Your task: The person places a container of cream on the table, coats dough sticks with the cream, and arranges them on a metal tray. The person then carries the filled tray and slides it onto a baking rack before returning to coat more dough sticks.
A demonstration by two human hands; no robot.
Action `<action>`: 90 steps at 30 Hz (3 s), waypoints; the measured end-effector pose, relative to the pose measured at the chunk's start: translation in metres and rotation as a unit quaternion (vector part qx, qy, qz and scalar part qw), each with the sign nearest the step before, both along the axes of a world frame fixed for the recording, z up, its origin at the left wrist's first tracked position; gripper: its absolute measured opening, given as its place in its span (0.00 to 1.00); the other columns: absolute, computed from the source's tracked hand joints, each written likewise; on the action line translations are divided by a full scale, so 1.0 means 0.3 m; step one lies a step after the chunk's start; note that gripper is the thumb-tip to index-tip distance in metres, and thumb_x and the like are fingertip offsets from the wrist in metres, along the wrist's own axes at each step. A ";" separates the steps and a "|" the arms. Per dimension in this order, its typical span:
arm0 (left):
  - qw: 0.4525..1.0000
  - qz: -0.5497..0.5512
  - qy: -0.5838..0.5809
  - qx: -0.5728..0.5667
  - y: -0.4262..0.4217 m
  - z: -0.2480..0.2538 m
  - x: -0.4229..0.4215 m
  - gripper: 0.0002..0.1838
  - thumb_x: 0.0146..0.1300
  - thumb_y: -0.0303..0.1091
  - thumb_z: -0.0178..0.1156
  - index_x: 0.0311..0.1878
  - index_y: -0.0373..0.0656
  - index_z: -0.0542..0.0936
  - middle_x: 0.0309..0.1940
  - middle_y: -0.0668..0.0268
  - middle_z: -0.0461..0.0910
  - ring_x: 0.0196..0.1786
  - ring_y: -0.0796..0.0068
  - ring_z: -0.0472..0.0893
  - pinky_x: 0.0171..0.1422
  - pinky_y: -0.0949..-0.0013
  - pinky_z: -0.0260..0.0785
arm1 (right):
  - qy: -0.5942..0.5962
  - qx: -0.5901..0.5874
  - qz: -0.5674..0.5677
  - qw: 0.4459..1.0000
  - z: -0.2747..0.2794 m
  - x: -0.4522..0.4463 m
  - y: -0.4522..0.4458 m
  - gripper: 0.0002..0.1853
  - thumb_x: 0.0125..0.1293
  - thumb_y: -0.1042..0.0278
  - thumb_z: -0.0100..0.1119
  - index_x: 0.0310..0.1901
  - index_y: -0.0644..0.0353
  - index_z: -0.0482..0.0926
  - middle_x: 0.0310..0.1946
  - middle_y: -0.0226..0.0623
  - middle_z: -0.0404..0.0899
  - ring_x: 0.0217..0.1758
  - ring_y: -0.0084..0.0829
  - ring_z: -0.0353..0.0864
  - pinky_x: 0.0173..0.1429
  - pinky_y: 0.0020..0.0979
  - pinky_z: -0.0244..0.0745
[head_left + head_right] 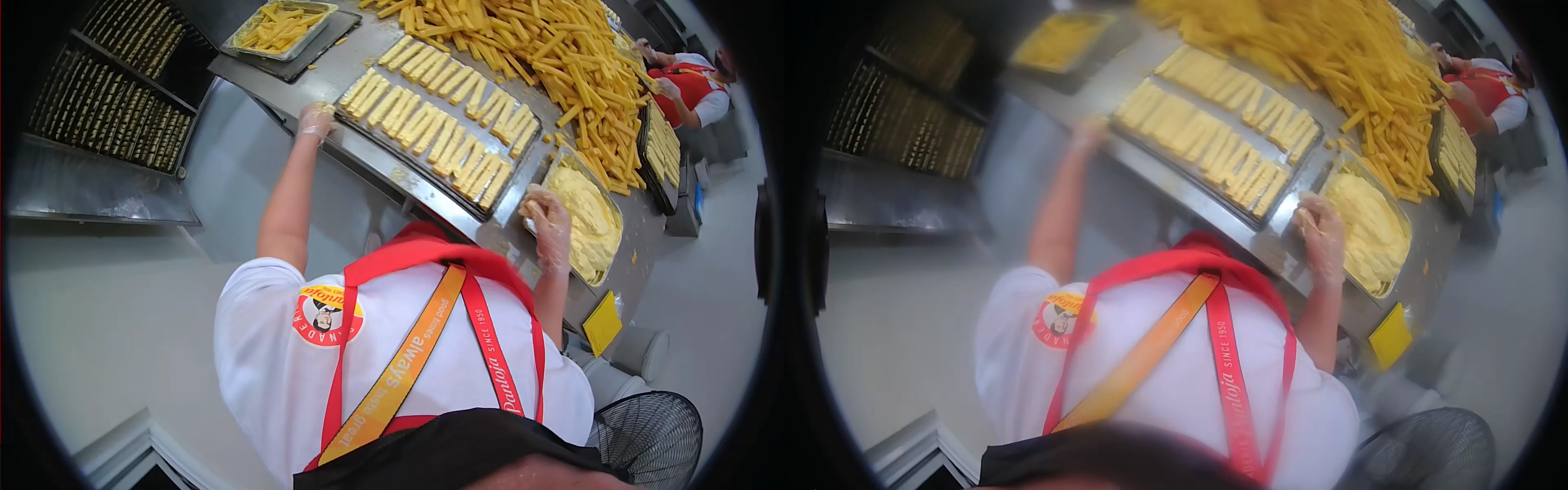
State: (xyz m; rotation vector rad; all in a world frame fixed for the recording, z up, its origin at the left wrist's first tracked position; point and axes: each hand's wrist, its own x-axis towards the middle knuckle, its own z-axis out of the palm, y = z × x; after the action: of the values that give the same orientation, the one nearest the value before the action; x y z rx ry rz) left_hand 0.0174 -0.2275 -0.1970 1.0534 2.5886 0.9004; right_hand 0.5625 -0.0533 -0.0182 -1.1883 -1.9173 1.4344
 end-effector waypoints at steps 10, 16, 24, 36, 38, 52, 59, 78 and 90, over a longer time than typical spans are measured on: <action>0.962 -0.213 0.103 -0.137 0.076 0.079 -0.050 0.12 0.55 0.38 0.66 0.43 0.46 0.85 0.38 0.62 0.86 0.39 0.61 0.85 0.44 0.61 0.76 | -0.277 0.128 -0.091 0.948 -0.285 -0.187 -0.056 0.17 0.67 0.67 0.50 0.51 0.66 0.81 0.45 0.60 0.81 0.52 0.56 0.80 0.57 0.46 0.71; 0.868 0.118 -0.467 0.117 0.112 0.333 0.054 0.17 0.68 0.48 0.53 0.49 0.48 0.81 0.38 0.68 0.84 0.33 0.74 0.83 0.30 0.72 0.73 | -0.088 -0.017 -0.194 0.977 -0.360 -0.173 -0.066 0.18 0.69 0.67 0.45 0.51 0.70 0.79 0.47 0.55 0.81 0.52 0.46 0.79 0.58 0.39 0.69; 0.835 0.024 -0.532 0.136 0.162 0.522 0.108 0.28 0.71 0.63 0.46 0.57 0.50 0.76 0.41 0.71 0.85 0.36 0.77 0.84 0.33 0.65 0.78 | 0.177 -0.087 -0.238 0.951 -0.442 -0.181 -0.107 0.16 0.74 0.67 0.42 0.51 0.70 0.76 0.44 0.39 0.79 0.45 0.30 0.77 0.53 0.32 0.72; 0.918 0.088 -0.380 0.071 0.220 0.302 0.129 0.28 0.69 0.62 0.49 0.52 0.46 0.82 0.44 0.64 0.85 0.39 0.67 0.82 0.43 0.56 0.76 | 0.174 -0.207 -0.313 0.910 -0.304 -0.273 -0.051 0.33 0.77 0.46 0.39 0.62 0.73 0.70 0.59 0.46 0.75 0.58 0.37 0.74 0.64 0.33 0.67; 0.952 0.108 -0.280 0.059 0.252 0.174 0.094 0.31 0.69 0.64 0.48 0.47 0.44 0.84 0.38 0.57 0.85 0.36 0.61 0.82 0.45 0.56 0.75 | 0.180 -0.181 -0.282 0.925 -0.306 -0.270 -0.029 0.34 0.77 0.45 0.38 0.64 0.73 0.68 0.62 0.48 0.72 0.60 0.39 0.73 0.66 0.34 0.65; 0.941 0.024 -0.190 0.279 -0.058 0.372 -0.130 0.26 0.74 0.53 0.46 0.45 0.37 0.80 0.37 0.47 0.82 0.40 0.55 0.80 0.51 0.58 0.71 | -0.118 0.231 -0.301 0.918 -0.294 -0.509 -0.046 0.32 0.77 0.46 0.34 0.61 0.72 0.70 0.56 0.60 0.75 0.54 0.48 0.77 0.60 0.42 0.71; 0.940 0.085 0.007 0.331 -0.455 0.535 -0.554 0.12 0.68 0.32 0.54 0.49 0.37 0.79 0.42 0.56 0.84 0.45 0.65 0.82 0.53 0.64 0.72 | 0.029 0.226 -0.210 0.951 -0.150 -1.166 -0.104 0.29 0.77 0.50 0.35 0.58 0.71 0.72 0.52 0.59 0.77 0.51 0.46 0.79 0.56 0.41 0.73; 0.878 0.279 -0.257 0.293 -1.174 0.447 -1.845 0.26 0.75 0.43 0.48 0.68 0.35 0.69 0.65 0.56 0.72 0.68 0.66 0.69 0.73 0.67 0.57 | -0.309 0.557 0.163 0.753 -0.531 -3.390 0.012 0.08 0.68 0.72 0.51 0.39 0.60 0.81 0.33 0.43 0.84 0.36 0.41 0.85 0.39 0.39 0.79; 0.887 0.232 -0.352 0.187 -1.374 0.055 -2.532 0.20 0.68 0.33 0.60 0.62 0.42 0.77 0.51 0.68 0.81 0.50 0.77 0.80 0.53 0.71 0.75 | -0.187 0.548 0.210 0.788 -0.546 -4.231 -0.262 0.09 0.66 0.74 0.47 0.43 0.63 0.78 0.34 0.48 0.82 0.40 0.49 0.83 0.46 0.44 0.77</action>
State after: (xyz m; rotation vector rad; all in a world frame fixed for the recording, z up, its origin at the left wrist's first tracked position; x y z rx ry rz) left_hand -0.7420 -0.6397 -0.1806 0.0677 2.0785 1.5805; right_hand -0.7069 -0.1319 -0.1819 -0.4657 -2.7406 -0.0080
